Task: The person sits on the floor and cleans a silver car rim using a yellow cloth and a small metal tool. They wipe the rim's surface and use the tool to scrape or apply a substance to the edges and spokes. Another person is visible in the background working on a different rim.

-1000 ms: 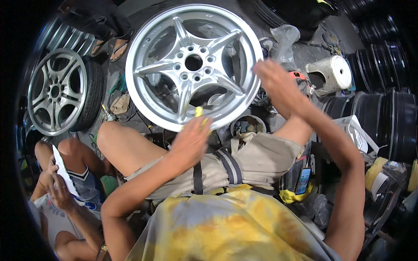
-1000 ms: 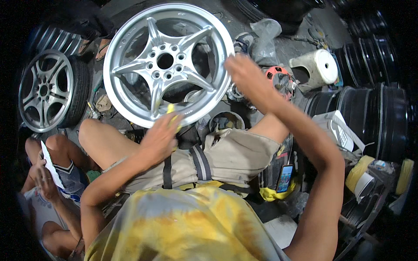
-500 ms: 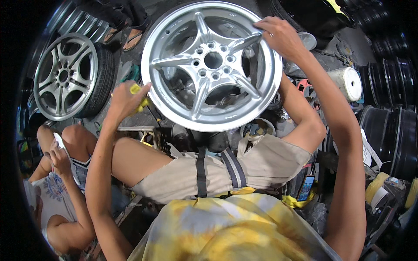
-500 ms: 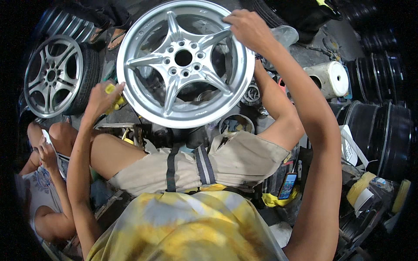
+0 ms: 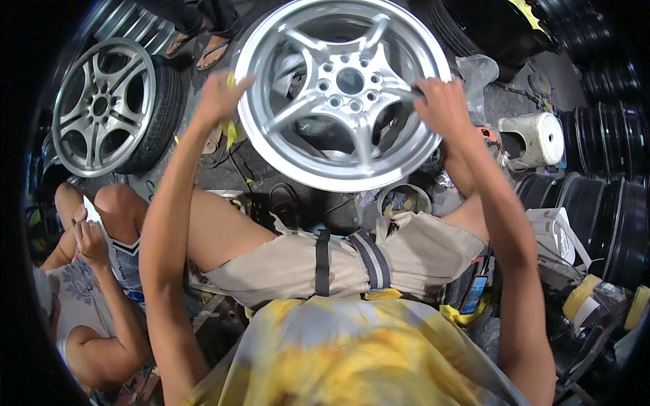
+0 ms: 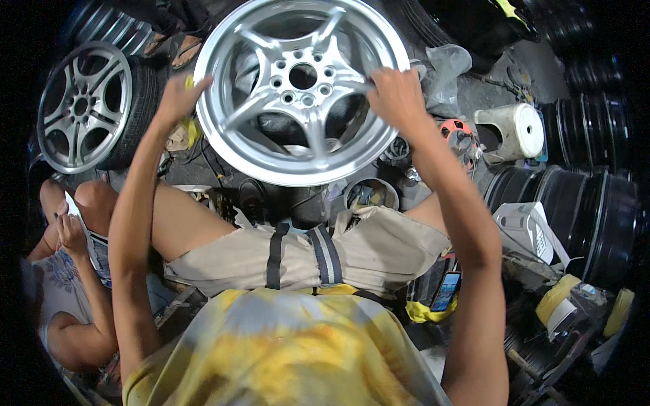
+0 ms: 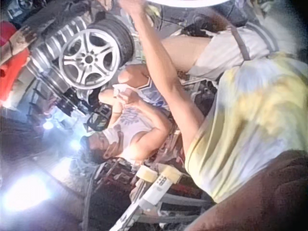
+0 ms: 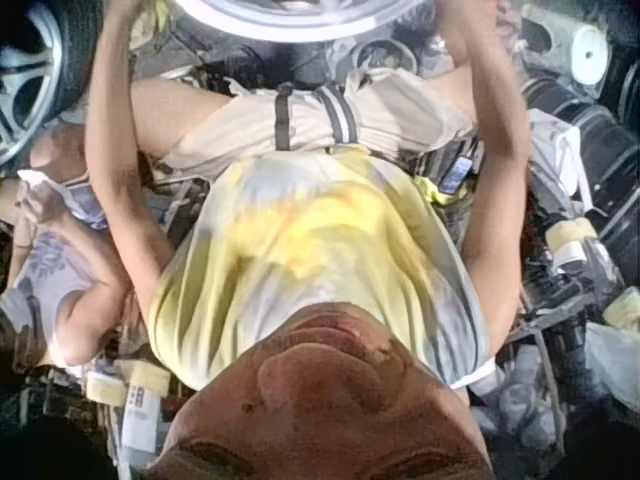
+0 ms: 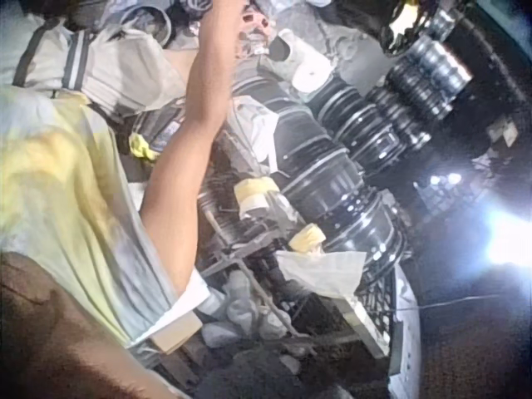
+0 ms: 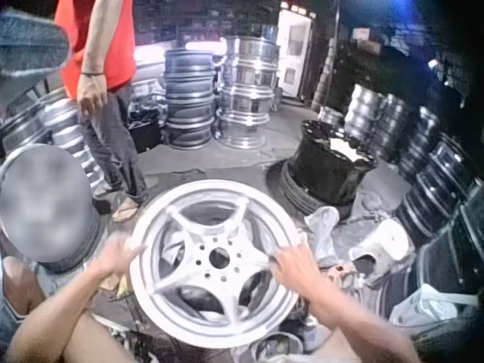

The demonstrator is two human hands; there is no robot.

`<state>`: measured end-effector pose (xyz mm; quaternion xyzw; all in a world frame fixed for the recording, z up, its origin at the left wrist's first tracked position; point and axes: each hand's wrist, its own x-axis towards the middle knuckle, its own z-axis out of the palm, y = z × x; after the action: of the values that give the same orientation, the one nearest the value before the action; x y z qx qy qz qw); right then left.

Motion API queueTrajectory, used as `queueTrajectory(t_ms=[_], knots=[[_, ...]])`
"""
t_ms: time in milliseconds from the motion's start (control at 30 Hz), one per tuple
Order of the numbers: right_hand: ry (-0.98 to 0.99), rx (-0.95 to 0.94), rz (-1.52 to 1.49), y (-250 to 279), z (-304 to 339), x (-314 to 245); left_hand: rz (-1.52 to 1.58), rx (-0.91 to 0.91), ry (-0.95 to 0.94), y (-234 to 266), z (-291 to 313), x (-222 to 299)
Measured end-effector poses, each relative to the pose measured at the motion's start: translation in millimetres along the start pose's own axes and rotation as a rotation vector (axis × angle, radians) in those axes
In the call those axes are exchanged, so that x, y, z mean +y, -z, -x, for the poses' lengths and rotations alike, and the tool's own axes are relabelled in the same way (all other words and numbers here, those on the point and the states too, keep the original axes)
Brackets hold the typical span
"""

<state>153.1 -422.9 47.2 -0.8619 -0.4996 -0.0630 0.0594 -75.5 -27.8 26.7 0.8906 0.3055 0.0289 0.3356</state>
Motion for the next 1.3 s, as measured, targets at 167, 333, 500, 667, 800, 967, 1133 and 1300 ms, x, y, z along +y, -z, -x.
queueTrajectory(t_ms=[167, 333, 500, 667, 800, 967, 1133, 1300], knots=[[-0.253, -0.112, -0.397, 25.8, 70.5, -65.0, -0.352, 0.221, -0.283, 0.4, -102.7, 54.7], [0.069, 0.030, -0.317, 31.3, 130.2, -78.6, -0.268, 0.309, -0.162, -4.7, -90.4, 71.2], [0.128, -0.016, -0.567, 14.5, 110.9, -164.4, -0.590, 0.377, -0.289, -24.1, -84.7, 34.6], [0.134, -0.020, -0.561, -2.2, 95.8, -167.3, -0.885, 0.504, -0.568, -41.2, -98.6, -0.6], [0.112, -0.113, -0.196, 25.9, 114.6, -102.5, -0.831, 0.539, -0.350, -32.1, -70.7, 13.1], [0.207, -0.145, -0.344, 3.7, 86.7, -139.2, 0.055, 0.511, -0.102, -34.2, -64.8, 50.1], [0.271, -0.275, -0.170, 16.1, 82.5, -97.9, 0.121, 0.487, -0.107, -26.2, -60.3, 41.7], [0.194, -0.163, -0.501, -6.4, 68.4, -154.4, 0.020, 0.515, -0.158, -36.1, -70.4, 43.6]])
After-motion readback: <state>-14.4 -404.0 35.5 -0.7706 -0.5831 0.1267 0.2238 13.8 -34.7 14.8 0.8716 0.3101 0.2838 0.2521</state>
